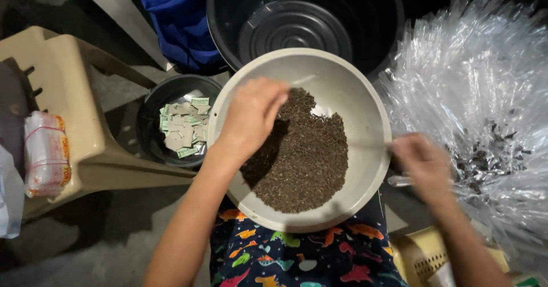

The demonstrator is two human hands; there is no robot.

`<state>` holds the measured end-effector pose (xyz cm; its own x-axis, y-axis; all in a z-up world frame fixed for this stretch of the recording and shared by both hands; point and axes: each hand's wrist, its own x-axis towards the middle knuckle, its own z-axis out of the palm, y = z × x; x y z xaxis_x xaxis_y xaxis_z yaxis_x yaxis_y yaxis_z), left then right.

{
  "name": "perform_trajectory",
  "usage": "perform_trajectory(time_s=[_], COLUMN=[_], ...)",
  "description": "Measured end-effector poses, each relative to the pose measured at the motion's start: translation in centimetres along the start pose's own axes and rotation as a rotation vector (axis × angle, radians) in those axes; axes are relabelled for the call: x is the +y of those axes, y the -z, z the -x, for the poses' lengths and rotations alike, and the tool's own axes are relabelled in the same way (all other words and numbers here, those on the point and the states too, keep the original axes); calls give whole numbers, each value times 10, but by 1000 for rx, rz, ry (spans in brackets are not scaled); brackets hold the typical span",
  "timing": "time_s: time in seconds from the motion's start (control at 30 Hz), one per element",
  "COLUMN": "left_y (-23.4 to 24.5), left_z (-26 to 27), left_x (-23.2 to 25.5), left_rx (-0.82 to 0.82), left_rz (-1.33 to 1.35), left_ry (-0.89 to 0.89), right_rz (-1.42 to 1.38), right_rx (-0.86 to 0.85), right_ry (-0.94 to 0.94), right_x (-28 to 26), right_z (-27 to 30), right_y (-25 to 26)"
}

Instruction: Filling small plastic bags with granular food material from a bowl using a small scoop.

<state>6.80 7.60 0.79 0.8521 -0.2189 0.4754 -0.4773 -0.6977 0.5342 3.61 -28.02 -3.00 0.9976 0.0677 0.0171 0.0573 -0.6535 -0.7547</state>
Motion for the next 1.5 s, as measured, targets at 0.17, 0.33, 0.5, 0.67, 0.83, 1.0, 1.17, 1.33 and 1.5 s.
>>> perform_trajectory(time_s=[0.17, 0.33, 0.5, 0.67, 0.83, 1.0, 1.17, 1.33, 1.5], left_y=[-18, 10, 9, 12, -54, -37, -38, -32, -17], left_z=[21, 16, 23, 29, 68, 43, 37, 25, 16], left_x=[-16, 31, 29, -1, -54, -25, -11, 39, 63], left_rx=[-469, -485, -817, -323, -320, -278, -133, 50, 189], left_rz=[-591, -457, 262, -139, -395, -83, 202, 481, 1114], left_ry=[151, 288, 561, 648, 580, 700, 654, 656, 630], right_rz=[182, 479, 28, 65, 5, 340, -154, -677, -929], right_rx=[287, 324, 335, 170, -61, -287, -393, -568, -478], right_ry=[-97, 67, 95, 236, 265, 222, 208, 121, 61], right_x=[151, 179, 66, -20, -17, -34, -65, -80, -47], right_z=[-26, -31, -23, -27, -53, -58, -39, -27, -28], right_y=[90, 104, 48, 5, -63, -131, -122, -106, -131])
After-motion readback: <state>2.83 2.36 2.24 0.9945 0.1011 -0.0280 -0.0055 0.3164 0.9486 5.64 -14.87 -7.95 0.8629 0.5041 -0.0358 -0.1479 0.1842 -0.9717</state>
